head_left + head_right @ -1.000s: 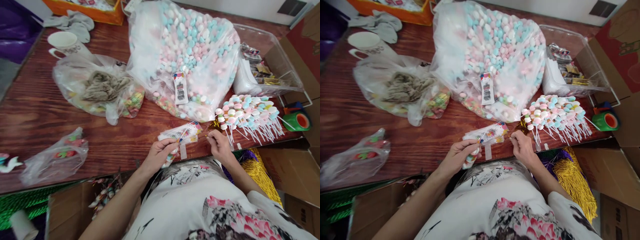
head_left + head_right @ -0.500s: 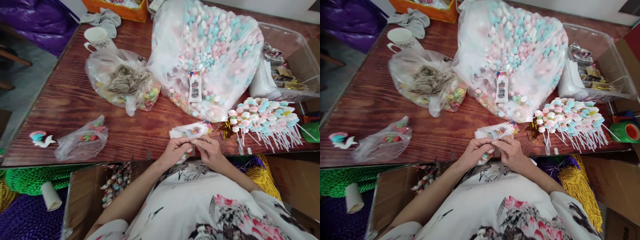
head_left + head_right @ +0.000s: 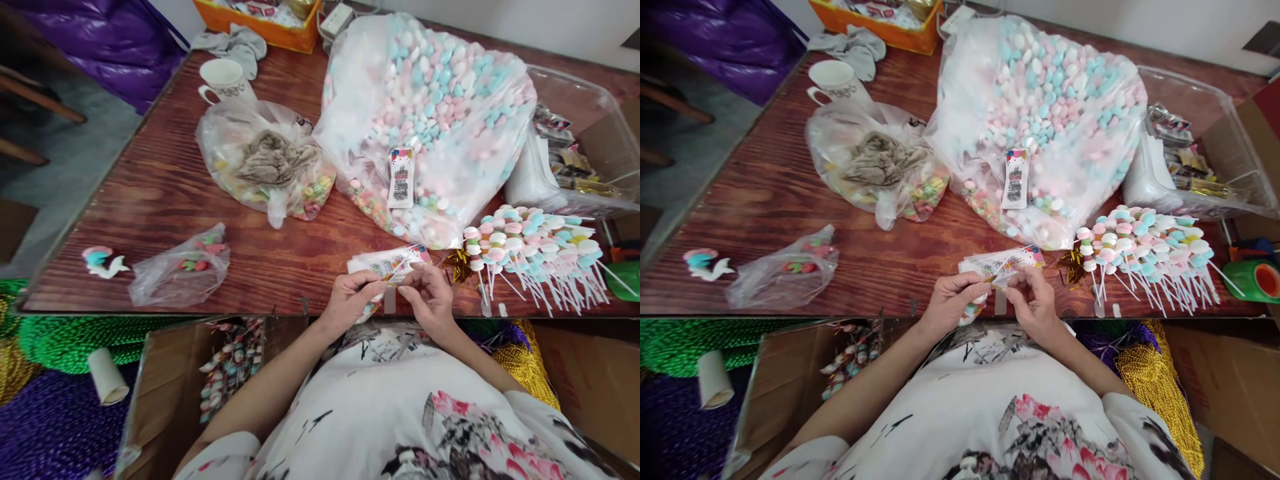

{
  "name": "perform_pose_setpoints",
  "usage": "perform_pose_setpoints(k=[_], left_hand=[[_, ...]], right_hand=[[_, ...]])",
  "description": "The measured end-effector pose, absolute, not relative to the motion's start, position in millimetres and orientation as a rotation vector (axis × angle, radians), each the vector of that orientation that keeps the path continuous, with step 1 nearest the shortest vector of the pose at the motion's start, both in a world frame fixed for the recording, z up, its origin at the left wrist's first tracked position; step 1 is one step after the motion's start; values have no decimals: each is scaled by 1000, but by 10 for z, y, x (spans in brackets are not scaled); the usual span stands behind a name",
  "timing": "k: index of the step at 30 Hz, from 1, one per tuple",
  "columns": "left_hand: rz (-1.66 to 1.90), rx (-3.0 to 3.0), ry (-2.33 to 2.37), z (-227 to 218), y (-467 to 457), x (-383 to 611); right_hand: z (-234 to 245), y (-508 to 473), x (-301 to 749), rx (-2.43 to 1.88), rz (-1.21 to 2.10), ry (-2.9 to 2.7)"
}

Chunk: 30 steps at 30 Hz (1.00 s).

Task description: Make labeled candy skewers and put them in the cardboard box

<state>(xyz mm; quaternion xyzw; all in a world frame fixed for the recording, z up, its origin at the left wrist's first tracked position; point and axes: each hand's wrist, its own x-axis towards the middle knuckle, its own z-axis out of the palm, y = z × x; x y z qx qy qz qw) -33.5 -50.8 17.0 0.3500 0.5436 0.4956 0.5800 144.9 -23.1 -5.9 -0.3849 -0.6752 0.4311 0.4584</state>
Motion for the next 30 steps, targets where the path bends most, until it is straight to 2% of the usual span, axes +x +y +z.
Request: perform_pose_setpoints(k=[3,9,12,15,23,30], left_hand=[[1156,808,1267,184,-503,-311],[1045,829,1226,154,-504,-249],[970,842,1177,157,-508,-246],[906,887,1157,183,-509,-257],[844,1316,1134,236,-502,-182],[947,1116,1153,207,-495,-182]], right_hand=[[-25,-207,1496,-950,926,-1654],[235,8,1685,-765,184,-2120],[356,113,1704,-677,-33,-2322],[436,179,1690,-548,-68,-2418],[601,220,1595,-301,114,-2820],[774,222,1494,-385,-85,-2813]])
